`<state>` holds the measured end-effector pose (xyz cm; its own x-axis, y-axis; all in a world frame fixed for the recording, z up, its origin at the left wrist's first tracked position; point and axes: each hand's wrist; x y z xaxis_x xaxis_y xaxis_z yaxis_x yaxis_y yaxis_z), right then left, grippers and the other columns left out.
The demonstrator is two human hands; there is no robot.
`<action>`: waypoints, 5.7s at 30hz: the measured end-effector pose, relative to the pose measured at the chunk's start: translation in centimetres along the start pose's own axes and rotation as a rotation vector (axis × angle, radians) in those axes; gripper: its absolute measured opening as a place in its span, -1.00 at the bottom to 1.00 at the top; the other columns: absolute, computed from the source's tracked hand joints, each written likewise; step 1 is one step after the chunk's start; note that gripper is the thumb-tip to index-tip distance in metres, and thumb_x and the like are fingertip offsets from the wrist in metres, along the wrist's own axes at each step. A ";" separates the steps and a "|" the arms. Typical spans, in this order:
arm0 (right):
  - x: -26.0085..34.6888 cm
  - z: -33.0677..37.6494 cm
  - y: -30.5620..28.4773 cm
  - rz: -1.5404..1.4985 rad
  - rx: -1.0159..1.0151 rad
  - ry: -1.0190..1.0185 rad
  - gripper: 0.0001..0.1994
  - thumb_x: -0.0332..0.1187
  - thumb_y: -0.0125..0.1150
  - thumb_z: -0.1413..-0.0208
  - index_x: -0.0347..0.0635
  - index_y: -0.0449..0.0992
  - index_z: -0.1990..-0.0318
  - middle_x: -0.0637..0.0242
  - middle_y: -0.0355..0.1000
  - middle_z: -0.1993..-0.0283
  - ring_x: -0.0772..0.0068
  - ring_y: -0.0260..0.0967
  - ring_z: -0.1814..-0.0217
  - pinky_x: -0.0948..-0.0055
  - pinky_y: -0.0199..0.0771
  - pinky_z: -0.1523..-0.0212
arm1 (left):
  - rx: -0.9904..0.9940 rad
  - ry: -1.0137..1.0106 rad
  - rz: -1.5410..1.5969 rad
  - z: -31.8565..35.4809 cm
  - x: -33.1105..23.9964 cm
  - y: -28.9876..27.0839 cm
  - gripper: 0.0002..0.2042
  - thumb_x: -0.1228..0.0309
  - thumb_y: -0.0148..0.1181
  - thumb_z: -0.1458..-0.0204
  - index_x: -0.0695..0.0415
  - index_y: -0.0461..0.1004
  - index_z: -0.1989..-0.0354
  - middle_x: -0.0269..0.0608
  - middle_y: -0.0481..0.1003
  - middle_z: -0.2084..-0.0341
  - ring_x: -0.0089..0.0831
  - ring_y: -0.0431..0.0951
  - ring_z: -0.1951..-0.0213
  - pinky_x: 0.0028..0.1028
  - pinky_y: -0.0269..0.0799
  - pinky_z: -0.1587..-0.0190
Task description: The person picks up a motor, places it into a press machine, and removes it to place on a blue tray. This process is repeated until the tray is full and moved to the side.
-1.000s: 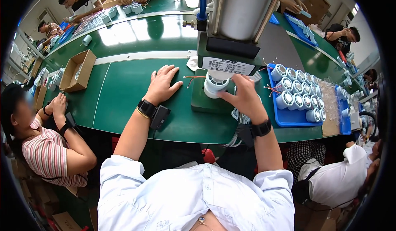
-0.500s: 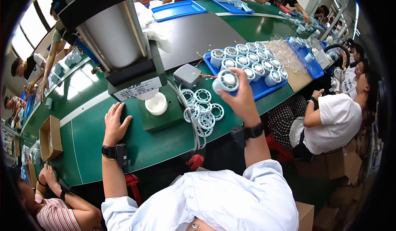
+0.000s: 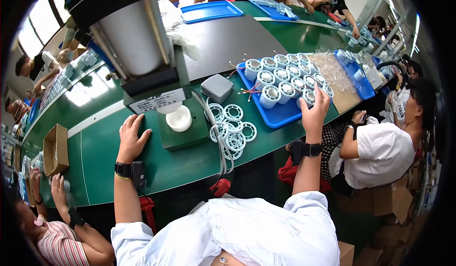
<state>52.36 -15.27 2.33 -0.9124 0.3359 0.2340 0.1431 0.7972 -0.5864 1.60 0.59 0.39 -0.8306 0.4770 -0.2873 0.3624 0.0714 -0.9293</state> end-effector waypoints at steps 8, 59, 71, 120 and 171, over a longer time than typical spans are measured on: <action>12.8 0.2 2.9 -0.992 0.440 -0.137 -0.89 -0.53 0.16 -0.16 -0.27 0.55 0.19 0.38 0.40 0.30 0.61 0.23 0.35 0.65 0.21 0.34 | -0.102 0.051 -0.006 0.2 1.0 1.0 -0.48 0.16 0.21 -0.06 0.11 0.37 -0.19 -0.02 0.35 -0.16 -0.04 0.27 -0.24 -0.12 0.09 -0.29; 15.4 0.0 5.4 -0.800 0.556 -0.327 -0.82 -0.47 0.08 -0.19 -0.25 0.55 0.11 0.25 0.51 0.18 0.37 0.43 0.13 0.47 0.38 0.15 | -0.025 -0.074 0.813 -2.0 -10.1 -1.8 -0.37 0.20 0.52 0.21 0.30 0.42 0.01 0.04 0.53 0.18 -0.21 0.57 0.20 -0.35 0.48 0.11; 17.3 0.0 5.5 -0.419 0.489 -0.608 -0.74 -0.42 0.09 -0.15 -0.17 0.57 0.03 0.25 0.53 0.04 0.18 0.37 -0.10 0.28 0.36 0.05 | -0.147 0.015 0.111 -0.4 2.6 0.8 -0.54 0.20 0.26 -0.04 0.13 0.41 -0.09 -0.13 0.45 -0.05 -0.18 0.42 -0.09 -0.22 0.31 -0.12; -4.0 -11.9 -1.6 -1.359 0.157 0.575 -0.41 -0.31 0.14 -0.26 -0.16 0.06 -0.37 0.32 0.37 -0.03 0.63 0.29 0.29 0.66 0.29 0.32 | -0.169 0.028 0.360 0.6 3.3 -2.0 -0.68 0.42 0.20 -0.06 0.17 0.47 -0.01 -0.06 0.45 -0.02 -0.11 0.43 -0.08 -0.25 0.29 -0.16; 16.6 -13.5 19.2 -0.002 0.760 -0.326 -0.57 -0.14 0.13 -0.16 0.06 0.44 -0.18 0.17 0.46 -0.09 0.04 0.32 -0.17 0.20 0.33 -0.22 | -0.226 -0.306 0.362 13.6 17.8 -9.1 -0.33 0.52 0.24 0.05 0.08 0.22 -0.32 -0.12 0.36 -0.12 -0.28 0.36 -0.17 -0.34 0.28 -0.22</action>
<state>45.16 12.45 5.43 -0.9946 0.0788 0.0677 -0.0505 0.2022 -0.9781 -22.26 -3.48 0.60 -0.7084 0.2308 -0.6670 0.7034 0.1529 -0.6941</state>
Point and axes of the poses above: each hand's wrist, its own z-axis away from the middle knuckle, its own y-axis out of the palm, x = y × z
